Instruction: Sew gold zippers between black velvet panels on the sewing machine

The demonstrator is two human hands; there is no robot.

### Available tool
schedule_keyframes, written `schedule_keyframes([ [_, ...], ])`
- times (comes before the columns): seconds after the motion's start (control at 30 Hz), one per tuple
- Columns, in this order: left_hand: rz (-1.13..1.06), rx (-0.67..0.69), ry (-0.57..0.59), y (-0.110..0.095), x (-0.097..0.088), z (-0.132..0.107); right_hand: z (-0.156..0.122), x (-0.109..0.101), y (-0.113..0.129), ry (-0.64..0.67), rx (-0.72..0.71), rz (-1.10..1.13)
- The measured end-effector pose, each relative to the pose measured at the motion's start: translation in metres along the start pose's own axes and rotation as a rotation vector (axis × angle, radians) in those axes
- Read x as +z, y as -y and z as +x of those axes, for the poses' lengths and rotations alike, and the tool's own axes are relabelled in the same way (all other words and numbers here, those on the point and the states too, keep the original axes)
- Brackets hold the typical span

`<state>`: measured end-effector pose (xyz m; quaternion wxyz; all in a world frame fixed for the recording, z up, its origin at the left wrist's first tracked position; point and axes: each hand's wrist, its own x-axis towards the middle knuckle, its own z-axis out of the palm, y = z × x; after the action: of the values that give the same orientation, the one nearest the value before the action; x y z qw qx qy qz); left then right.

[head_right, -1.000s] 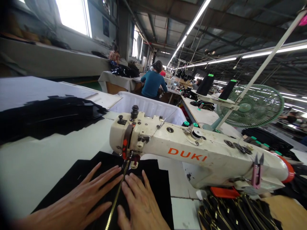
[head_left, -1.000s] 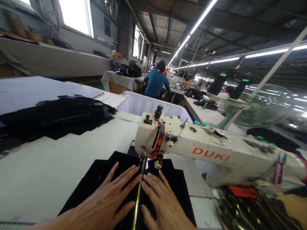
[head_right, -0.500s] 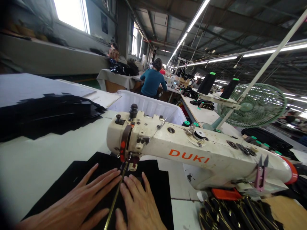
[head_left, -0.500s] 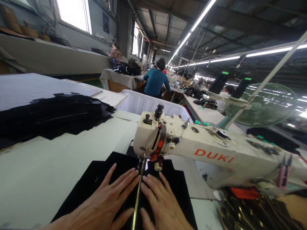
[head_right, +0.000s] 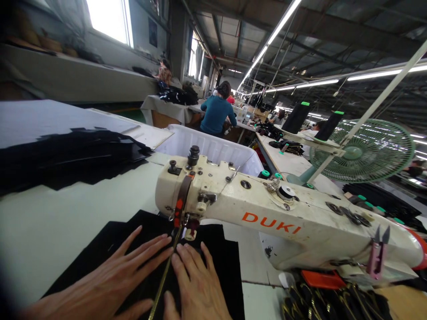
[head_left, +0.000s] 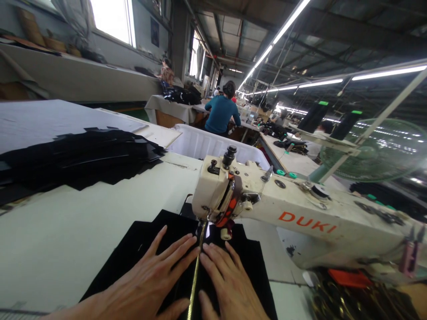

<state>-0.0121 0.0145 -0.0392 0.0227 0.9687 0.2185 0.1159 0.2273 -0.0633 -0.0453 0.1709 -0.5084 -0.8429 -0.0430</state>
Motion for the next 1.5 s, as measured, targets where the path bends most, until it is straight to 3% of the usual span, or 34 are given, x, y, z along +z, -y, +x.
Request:
schedule_keyframes([
  [0.3, -0.037, -0.009, -0.035, 0.000, 0.005, -0.002, 0.000, 0.002, -0.001, 0.039, 0.007, 0.003],
  [0.63, -0.070, -0.017, 0.030, 0.008, 0.002, -0.002, 0.002, -0.005, -0.002, 0.137, 0.066, 0.077],
  [0.87, -0.064, 0.015, -0.044, 0.019, -0.009, 0.017, 0.015, -0.011, -0.008, 0.032, 0.068, 0.059],
  [1.03, -0.038, 0.019, -0.048, 0.023, -0.005, 0.022, 0.017, -0.012, -0.012, 0.053, 0.087, 0.066],
  [1.17, -0.002, 0.032, -0.083, 0.018, -0.006, 0.018, 0.016, -0.016, -0.014, 0.081, 0.061, 0.056],
  [1.33, 0.035, 0.014, -0.042, 0.009, -0.003, 0.008, 0.014, -0.016, -0.014, 0.131, 0.001, 0.047],
  [1.5, -0.073, 0.051, -0.050, 0.010, 0.005, 0.003, 0.010, -0.007, -0.012, 0.046, -0.071, -0.023],
])
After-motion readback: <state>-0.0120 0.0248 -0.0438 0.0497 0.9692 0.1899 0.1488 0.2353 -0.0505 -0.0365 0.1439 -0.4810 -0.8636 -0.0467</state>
